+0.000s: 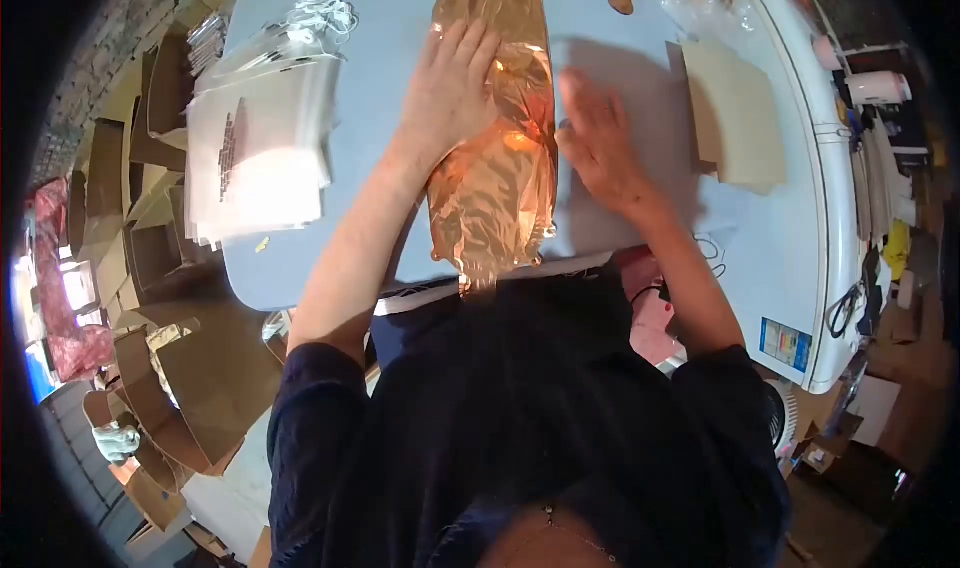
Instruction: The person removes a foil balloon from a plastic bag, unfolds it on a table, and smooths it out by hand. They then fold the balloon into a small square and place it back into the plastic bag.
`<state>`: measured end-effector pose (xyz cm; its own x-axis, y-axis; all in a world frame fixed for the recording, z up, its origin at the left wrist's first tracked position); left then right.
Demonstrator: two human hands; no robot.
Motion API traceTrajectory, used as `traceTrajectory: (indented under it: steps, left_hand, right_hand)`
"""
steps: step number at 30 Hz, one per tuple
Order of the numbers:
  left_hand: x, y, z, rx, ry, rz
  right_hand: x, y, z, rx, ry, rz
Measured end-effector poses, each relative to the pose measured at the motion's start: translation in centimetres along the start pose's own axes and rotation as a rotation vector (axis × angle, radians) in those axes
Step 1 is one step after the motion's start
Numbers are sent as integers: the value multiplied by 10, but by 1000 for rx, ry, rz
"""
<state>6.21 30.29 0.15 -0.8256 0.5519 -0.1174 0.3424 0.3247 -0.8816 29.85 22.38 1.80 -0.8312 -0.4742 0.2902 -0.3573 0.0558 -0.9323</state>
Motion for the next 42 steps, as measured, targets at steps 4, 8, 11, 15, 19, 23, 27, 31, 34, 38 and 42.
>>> traceTrajectory:
  steps: [4, 8, 11, 15, 19, 23, 27, 31, 34, 38, 42]
  left_hand:
    - [0, -2, 1, -7, 2, 12]
    - [1, 1, 0, -13, 1, -15]
    - [1, 2, 1, -22, 0, 1]
    - [-1, -3, 0, -15, -6, 33]
    - [-1, -4, 1, -21, -17, 65]
    - [-1, -3, 1, -18, -10, 4]
    - [-1, -2, 0, -2, -2, -20]
    - [-1, -2, -1, 39, -17, -33]
    - [1, 1, 0, 51, -10, -76]
    - [0, 3, 3, 13, 0, -50]
    - [1, 2, 1, 7, -6, -28]
  right_hand:
    - [15, 10, 14, -102, -10, 126]
    - [54, 8, 17, -54, 88, 100]
    - [63, 8, 15, -45, 133, 47]
    - [65, 11, 14, -88, 120, 66]
    - [70, 16, 12, -119, 120, 145]
    - [72, 15, 13, -114, 103, 195]
    - [71, 15, 13, -108, 67, 183]
    - [70, 10, 11, -128, -24, 137]
    - [53, 3, 3, -213, -169, -84]
    - [28, 2, -8, -134, 69, -440]
    - [10, 5, -24, -211, -93, -138]
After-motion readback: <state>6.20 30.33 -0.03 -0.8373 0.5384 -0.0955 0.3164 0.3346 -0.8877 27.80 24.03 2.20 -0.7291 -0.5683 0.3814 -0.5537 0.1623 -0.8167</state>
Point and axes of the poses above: each hand's wrist, its own z-axis away from the middle knuckle, its own y-axis out of the palm, x = y × z, the point moved 1 cm from there along -z, towards the middle knuckle, and after that the axes turned 1 degree about z, right-handed, at the moved point
